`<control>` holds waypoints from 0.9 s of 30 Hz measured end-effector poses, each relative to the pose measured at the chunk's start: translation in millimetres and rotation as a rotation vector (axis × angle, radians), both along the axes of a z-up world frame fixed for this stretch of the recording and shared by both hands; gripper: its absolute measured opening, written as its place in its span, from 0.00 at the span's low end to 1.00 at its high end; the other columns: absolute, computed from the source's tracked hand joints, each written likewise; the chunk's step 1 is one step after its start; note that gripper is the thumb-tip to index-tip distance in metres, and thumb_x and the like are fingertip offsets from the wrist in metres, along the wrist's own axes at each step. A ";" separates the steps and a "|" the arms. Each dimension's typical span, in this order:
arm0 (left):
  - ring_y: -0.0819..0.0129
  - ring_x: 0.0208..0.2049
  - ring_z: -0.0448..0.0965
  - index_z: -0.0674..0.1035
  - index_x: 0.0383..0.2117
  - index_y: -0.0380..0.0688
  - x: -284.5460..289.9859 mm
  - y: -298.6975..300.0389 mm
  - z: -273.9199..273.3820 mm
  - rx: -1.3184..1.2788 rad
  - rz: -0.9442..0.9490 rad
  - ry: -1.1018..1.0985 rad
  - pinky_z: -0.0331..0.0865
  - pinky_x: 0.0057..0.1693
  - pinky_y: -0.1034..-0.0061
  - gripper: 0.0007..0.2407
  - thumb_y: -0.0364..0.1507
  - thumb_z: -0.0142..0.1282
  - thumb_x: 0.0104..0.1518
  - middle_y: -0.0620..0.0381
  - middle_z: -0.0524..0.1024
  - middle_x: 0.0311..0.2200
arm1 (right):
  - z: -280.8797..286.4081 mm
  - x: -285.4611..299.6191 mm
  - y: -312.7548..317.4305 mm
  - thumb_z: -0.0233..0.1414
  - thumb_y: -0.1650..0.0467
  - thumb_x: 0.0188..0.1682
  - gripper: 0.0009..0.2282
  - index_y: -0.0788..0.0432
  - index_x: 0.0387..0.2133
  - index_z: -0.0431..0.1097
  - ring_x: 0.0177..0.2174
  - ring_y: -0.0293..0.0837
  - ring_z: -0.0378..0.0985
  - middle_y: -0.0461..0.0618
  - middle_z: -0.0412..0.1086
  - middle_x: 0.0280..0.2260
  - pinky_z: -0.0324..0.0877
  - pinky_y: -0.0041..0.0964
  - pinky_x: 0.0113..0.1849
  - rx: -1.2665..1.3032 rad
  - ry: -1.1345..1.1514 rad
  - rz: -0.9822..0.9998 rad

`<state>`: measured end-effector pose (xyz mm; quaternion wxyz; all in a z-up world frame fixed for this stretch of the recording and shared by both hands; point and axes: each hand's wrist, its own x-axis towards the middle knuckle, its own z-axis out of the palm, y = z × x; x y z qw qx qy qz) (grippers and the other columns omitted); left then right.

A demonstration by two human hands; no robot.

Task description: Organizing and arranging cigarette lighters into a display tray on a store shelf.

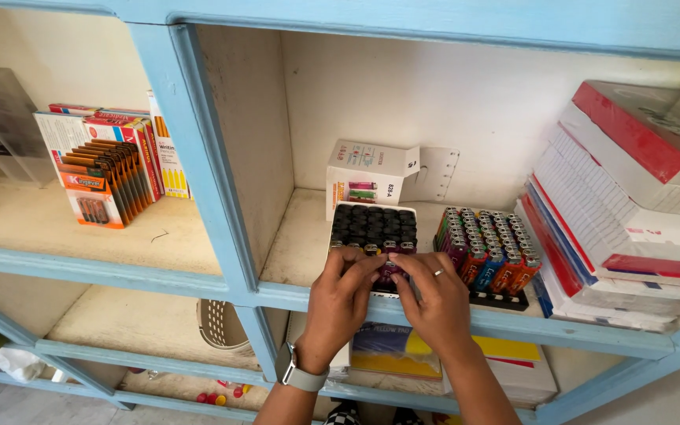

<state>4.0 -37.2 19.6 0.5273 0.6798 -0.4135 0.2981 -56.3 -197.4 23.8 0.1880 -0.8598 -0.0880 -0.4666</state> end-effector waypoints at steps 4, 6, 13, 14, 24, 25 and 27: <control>0.59 0.36 0.81 0.82 0.47 0.47 0.2 0.1 0.0 0.013 0.006 0.005 0.76 0.40 0.69 0.13 0.19 0.60 0.57 0.52 0.73 0.40 | 3.2 -1.4 2.3 0.61 0.75 0.44 0.14 0.55 0.45 0.75 0.37 0.50 0.76 0.50 0.75 0.35 0.73 0.42 0.36 -0.042 -0.077 -0.030; 0.59 0.36 0.81 0.81 0.48 0.46 0.5 0.2 -0.4 0.017 0.005 0.005 0.76 0.40 0.68 0.14 0.19 0.60 0.57 0.52 0.73 0.40 | 1.8 -0.5 1.4 0.60 0.75 0.44 0.15 0.54 0.46 0.75 0.38 0.49 0.76 0.49 0.76 0.35 0.73 0.42 0.37 -0.032 -0.067 -0.018; 0.60 0.36 0.82 0.81 0.49 0.46 1.7 1.9 -0.9 0.029 -0.033 -0.003 0.78 0.41 0.70 0.15 0.17 0.58 0.56 0.52 0.73 0.40 | -1.6 0.5 -1.8 0.61 0.75 0.45 0.14 0.54 0.46 0.77 0.34 0.46 0.77 0.48 0.75 0.31 0.73 0.40 0.35 0.128 0.033 0.030; 0.60 0.36 0.82 0.81 0.49 0.45 1.8 1.8 -1.2 0.029 -0.028 -0.008 0.77 0.41 0.70 0.15 0.16 0.58 0.56 0.53 0.73 0.40 | -0.9 0.5 -1.4 0.61 0.74 0.45 0.14 0.54 0.46 0.77 0.34 0.46 0.77 0.48 0.76 0.32 0.73 0.41 0.35 0.114 0.019 0.032; 0.61 0.33 0.81 0.82 0.49 0.46 2.3 -2.5 -4.5 0.065 0.060 -0.014 0.76 0.37 0.69 0.16 0.17 0.58 0.54 0.53 0.73 0.38 | -1.2 1.8 0.2 0.61 0.73 0.46 0.14 0.53 0.47 0.78 0.36 0.46 0.75 0.46 0.74 0.34 0.73 0.40 0.35 0.008 -0.013 -0.039; 0.61 0.33 0.81 0.82 0.49 0.46 2.6 -2.7 -4.7 0.066 0.059 -0.013 0.76 0.37 0.69 0.16 0.17 0.58 0.54 0.53 0.73 0.38 | -1.0 1.8 0.6 0.61 0.73 0.46 0.14 0.53 0.47 0.78 0.36 0.46 0.75 0.46 0.74 0.34 0.73 0.40 0.35 0.009 -0.012 -0.041; 0.60 0.31 0.80 0.82 0.49 0.46 2.9 -3.7 -5.1 0.102 0.106 -0.030 0.74 0.35 0.67 0.15 0.19 0.60 0.55 0.53 0.72 0.36 | -0.8 1.7 1.2 0.60 0.73 0.46 0.15 0.53 0.48 0.77 0.35 0.46 0.74 0.46 0.73 0.33 0.72 0.40 0.35 -0.009 -0.025 -0.049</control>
